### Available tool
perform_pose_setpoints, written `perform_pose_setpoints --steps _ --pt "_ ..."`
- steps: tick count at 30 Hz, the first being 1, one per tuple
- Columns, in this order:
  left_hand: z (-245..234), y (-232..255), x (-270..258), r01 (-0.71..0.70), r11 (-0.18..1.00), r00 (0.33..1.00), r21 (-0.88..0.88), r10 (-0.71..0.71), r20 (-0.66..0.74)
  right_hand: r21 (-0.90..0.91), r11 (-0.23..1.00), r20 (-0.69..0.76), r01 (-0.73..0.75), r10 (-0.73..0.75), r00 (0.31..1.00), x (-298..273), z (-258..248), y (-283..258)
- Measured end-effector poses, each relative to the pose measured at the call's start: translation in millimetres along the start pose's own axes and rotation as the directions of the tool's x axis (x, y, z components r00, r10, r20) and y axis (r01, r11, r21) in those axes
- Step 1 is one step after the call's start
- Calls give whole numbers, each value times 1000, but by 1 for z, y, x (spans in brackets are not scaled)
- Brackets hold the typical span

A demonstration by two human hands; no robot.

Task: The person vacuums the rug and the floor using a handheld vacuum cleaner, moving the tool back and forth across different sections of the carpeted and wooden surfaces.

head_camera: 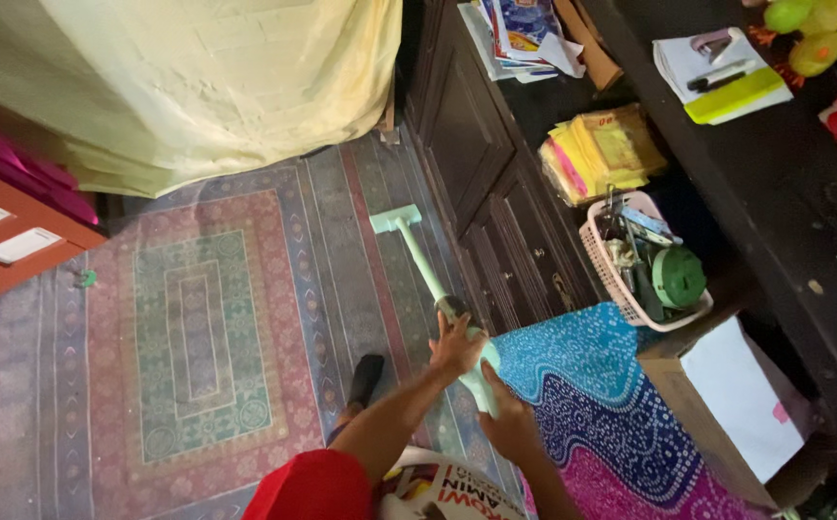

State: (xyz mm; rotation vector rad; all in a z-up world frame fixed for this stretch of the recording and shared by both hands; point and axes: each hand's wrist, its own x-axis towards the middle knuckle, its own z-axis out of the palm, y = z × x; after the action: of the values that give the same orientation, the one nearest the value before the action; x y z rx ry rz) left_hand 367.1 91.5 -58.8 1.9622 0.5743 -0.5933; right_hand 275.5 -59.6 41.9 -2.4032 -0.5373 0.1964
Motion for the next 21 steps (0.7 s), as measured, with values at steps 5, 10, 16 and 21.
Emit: perform_pose_setpoints --steps 5,10,16,21 --pt "-2 -9 78 -557 478 692 679 719 61 108 991 89 -79 70 994 58 -3 -5" --pt "-38 -1 139 -573 652 734 496 677 -42 154 975 155 -158 134 979 122 2 0" --pt "-96 23 193 -187 971 980 -149 173 -103 69 982 175 -179 164 971 215 12 -12" --pt "-163 48 214 -74 989 997 -128 72 -21 172 890 329 -423 353 876 278 24 -36"
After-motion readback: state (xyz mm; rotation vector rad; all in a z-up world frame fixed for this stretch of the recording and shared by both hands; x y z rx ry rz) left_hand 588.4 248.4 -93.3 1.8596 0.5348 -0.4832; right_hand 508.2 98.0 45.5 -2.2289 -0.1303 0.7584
